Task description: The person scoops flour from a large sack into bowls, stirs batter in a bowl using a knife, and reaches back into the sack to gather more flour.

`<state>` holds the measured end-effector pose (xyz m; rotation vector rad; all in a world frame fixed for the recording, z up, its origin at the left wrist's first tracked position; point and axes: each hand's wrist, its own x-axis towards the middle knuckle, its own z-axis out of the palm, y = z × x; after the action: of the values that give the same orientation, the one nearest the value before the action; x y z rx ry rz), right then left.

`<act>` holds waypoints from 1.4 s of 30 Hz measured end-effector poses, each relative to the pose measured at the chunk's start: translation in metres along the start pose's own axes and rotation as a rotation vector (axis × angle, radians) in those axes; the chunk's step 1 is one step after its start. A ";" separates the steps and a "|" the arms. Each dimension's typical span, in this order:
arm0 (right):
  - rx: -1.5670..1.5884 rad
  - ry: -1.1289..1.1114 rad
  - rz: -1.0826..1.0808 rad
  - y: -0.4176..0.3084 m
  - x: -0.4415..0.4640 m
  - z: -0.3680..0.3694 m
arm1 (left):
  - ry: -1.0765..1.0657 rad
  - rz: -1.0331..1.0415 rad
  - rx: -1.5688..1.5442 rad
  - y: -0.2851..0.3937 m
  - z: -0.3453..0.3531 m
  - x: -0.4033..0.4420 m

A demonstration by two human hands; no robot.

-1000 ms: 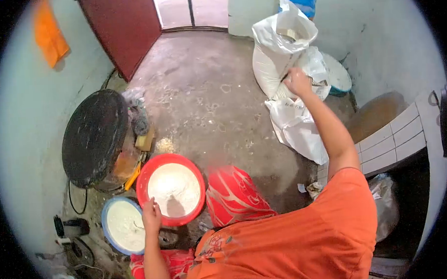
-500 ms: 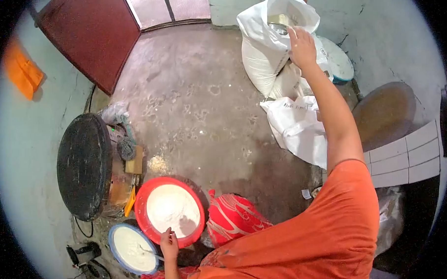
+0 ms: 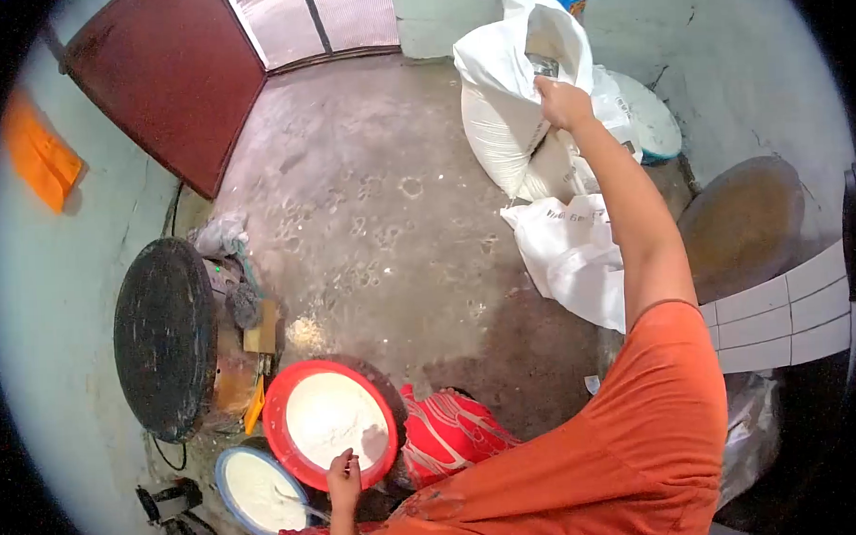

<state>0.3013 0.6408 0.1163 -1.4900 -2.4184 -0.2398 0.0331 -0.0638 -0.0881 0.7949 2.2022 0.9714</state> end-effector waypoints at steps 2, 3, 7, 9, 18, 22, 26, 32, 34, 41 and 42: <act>-0.022 -0.061 0.026 -0.005 -0.008 -0.020 | -0.050 -0.071 -0.016 0.003 0.001 0.003; 0.000 -0.032 0.063 -0.005 -0.015 -0.026 | -0.057 -0.054 -0.001 0.006 0.002 0.005; 0.025 0.018 0.052 0.000 -0.043 -0.035 | -0.056 -0.003 0.021 0.015 0.005 0.004; 0.013 0.019 -0.031 0.006 -0.055 -0.026 | -0.085 -0.072 -0.072 0.011 0.008 0.005; 0.552 -0.199 0.202 0.005 0.009 -0.029 | -0.166 -0.163 -0.227 0.033 0.023 0.020; 0.623 0.114 0.486 -0.001 0.067 0.017 | -0.152 -0.178 -0.209 0.049 0.024 0.029; 0.990 -0.050 0.614 -0.019 0.100 0.053 | -0.130 -0.215 -0.221 0.052 0.022 0.031; 0.838 -0.319 0.020 -0.072 0.102 0.049 | -0.161 -0.288 -0.227 0.039 0.023 0.028; 1.250 -0.371 0.241 -0.050 0.125 0.063 | -0.156 -0.279 -0.177 0.043 0.021 0.029; 0.353 -0.014 0.271 0.029 0.157 0.105 | -0.106 -0.364 -0.269 0.049 0.024 0.046; 0.345 -0.032 0.300 0.036 0.163 0.113 | -0.104 -0.368 -0.271 0.051 0.025 0.051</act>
<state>0.2464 0.8274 0.0629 -1.6657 -2.0838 0.2544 0.0325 0.0113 -0.0754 0.2946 1.9782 0.9867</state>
